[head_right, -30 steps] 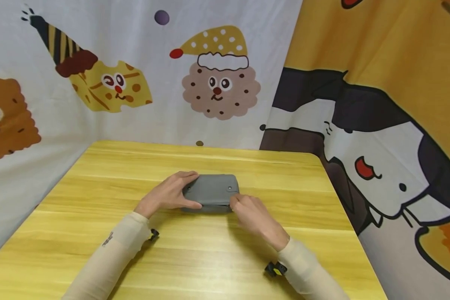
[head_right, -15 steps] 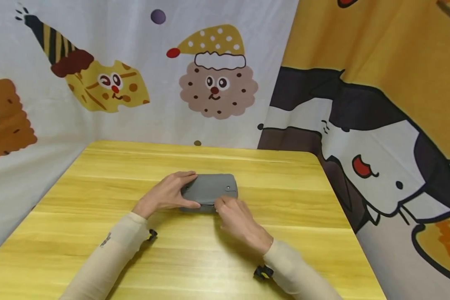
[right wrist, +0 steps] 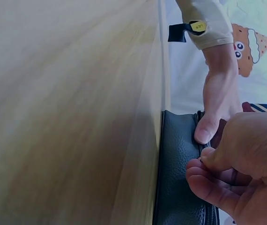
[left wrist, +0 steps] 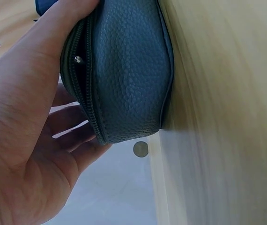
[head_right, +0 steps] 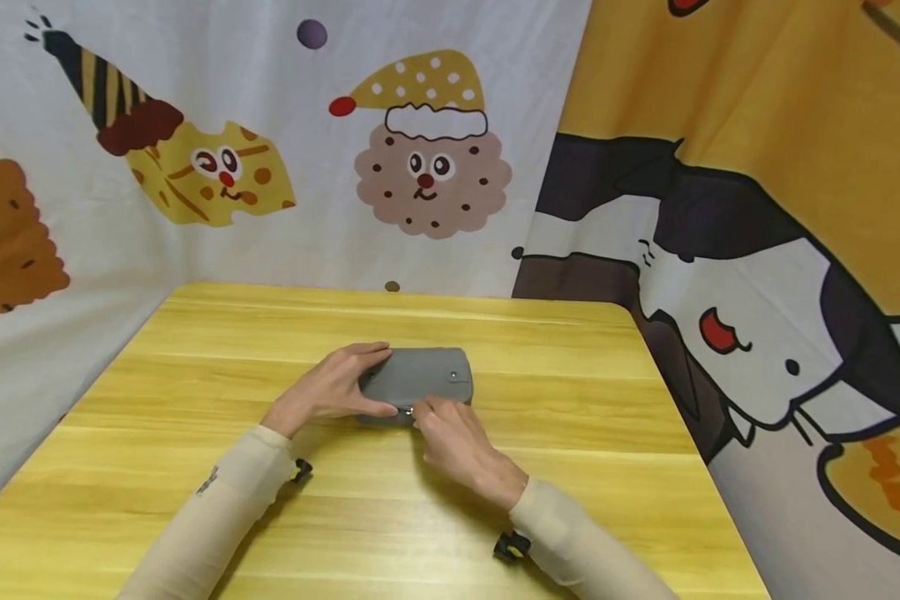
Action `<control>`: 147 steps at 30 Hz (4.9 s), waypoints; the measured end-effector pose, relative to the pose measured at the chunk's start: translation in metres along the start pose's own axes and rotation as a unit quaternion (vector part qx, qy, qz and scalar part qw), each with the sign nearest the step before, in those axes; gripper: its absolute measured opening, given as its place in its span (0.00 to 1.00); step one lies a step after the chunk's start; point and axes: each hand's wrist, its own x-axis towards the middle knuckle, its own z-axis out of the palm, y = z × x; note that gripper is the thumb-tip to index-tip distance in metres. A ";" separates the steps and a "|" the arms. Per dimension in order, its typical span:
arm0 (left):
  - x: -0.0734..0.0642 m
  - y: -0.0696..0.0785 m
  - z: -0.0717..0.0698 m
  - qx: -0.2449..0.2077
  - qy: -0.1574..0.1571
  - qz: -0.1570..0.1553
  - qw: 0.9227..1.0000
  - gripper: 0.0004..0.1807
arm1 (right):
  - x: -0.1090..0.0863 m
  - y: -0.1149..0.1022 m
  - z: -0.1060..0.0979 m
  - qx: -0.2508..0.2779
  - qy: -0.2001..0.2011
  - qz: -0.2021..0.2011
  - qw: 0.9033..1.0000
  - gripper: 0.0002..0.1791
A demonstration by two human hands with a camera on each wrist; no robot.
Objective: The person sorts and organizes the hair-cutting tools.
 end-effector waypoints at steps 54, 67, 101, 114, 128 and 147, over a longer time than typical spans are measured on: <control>-0.001 0.001 -0.001 -0.029 -0.028 -0.018 0.999 0.60 | 0.023 0.080 -0.044 0.105 -0.117 0.011 0.987 0.62; -0.001 -0.001 -0.001 -0.023 -0.029 -0.012 0.999 0.60 | 0.024 0.092 -0.033 0.095 -0.152 0.038 0.983 0.70; -0.001 0.000 -0.003 -0.038 -0.039 -0.014 0.998 0.61 | 0.025 0.095 -0.016 0.091 -0.142 0.058 0.984 0.62; -0.012 0.009 -0.009 -0.044 0.006 -0.005 0.999 0.59 | 0.026 0.095 -0.017 0.086 -0.146 0.053 0.984 0.62; -0.036 0.045 0.004 0.019 0.189 0.082 0.978 0.32 | 0.021 0.093 -0.015 0.087 -0.143 0.051 0.985 0.61; -0.064 0.075 0.028 0.002 0.152 0.036 0.988 0.08 | 0.024 0.091 -0.017 0.089 -0.151 0.057 0.983 0.61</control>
